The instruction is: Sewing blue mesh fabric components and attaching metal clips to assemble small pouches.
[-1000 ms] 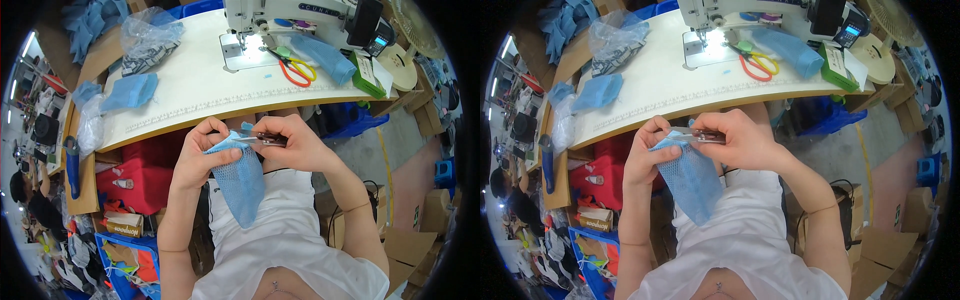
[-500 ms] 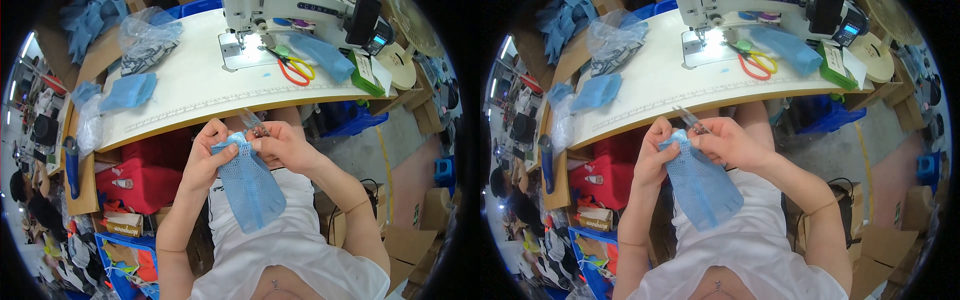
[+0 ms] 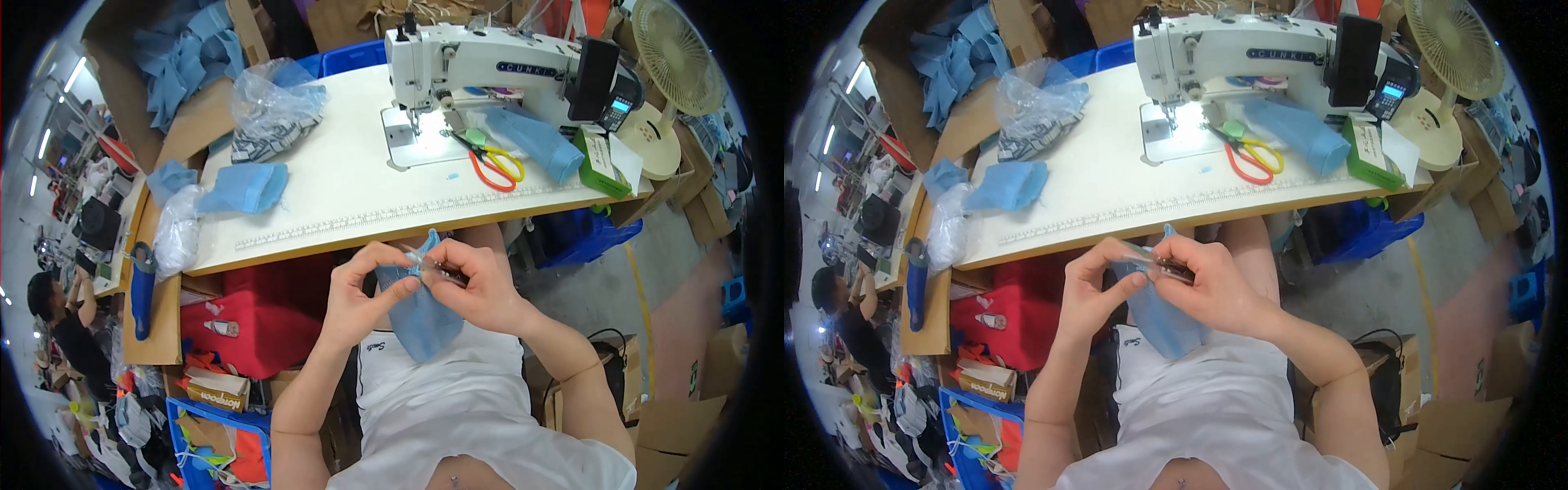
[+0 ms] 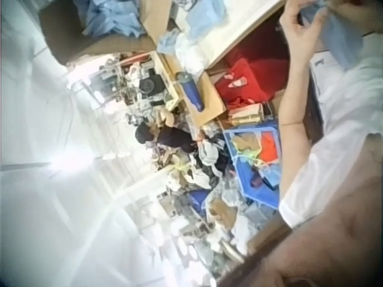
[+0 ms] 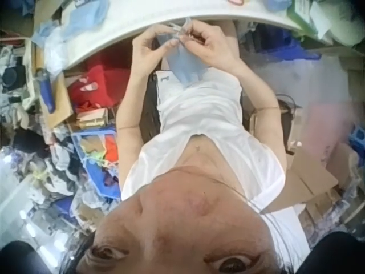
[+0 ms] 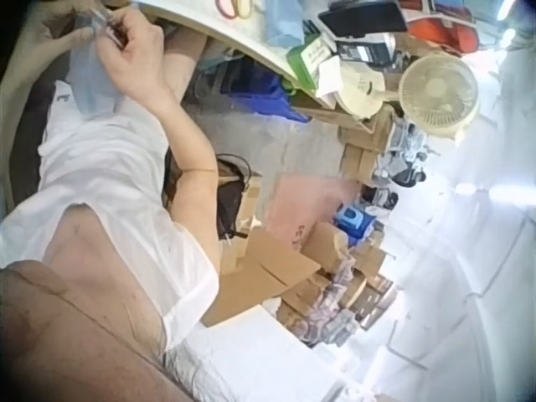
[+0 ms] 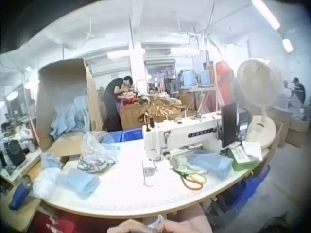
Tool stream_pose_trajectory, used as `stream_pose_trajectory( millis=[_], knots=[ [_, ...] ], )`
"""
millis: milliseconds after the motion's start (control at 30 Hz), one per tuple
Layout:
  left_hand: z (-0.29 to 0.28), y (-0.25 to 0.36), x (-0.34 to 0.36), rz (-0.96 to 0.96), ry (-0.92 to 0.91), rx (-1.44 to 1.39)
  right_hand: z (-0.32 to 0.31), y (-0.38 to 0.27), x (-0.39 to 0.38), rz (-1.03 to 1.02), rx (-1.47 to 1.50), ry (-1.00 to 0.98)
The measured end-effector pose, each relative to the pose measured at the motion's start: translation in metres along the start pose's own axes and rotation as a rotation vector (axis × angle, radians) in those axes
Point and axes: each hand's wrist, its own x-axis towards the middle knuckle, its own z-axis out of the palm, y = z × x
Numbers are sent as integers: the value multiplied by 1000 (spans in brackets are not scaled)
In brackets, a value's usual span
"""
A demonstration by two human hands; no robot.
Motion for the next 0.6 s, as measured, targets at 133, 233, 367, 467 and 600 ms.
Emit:
stream_pose_trajectory(
  millis=[133,233,367,467,600],
  knots=[
    [8,11,-8,-163,-23,-57,-1,-3,-3,-128,-178,12],
    [10,9,-7,-100,-74,-17,1,-1,-5,-190,-311,69],
    [7,7,-4,-107,-83,21,1,-1,-6,-168,-331,101],
    [3,8,-2,-108,-134,-25,-1,8,-5,-206,-336,111],
    [4,13,2,-301,-215,-431,-8,-5,-3,1,-75,-37]
  ],
)
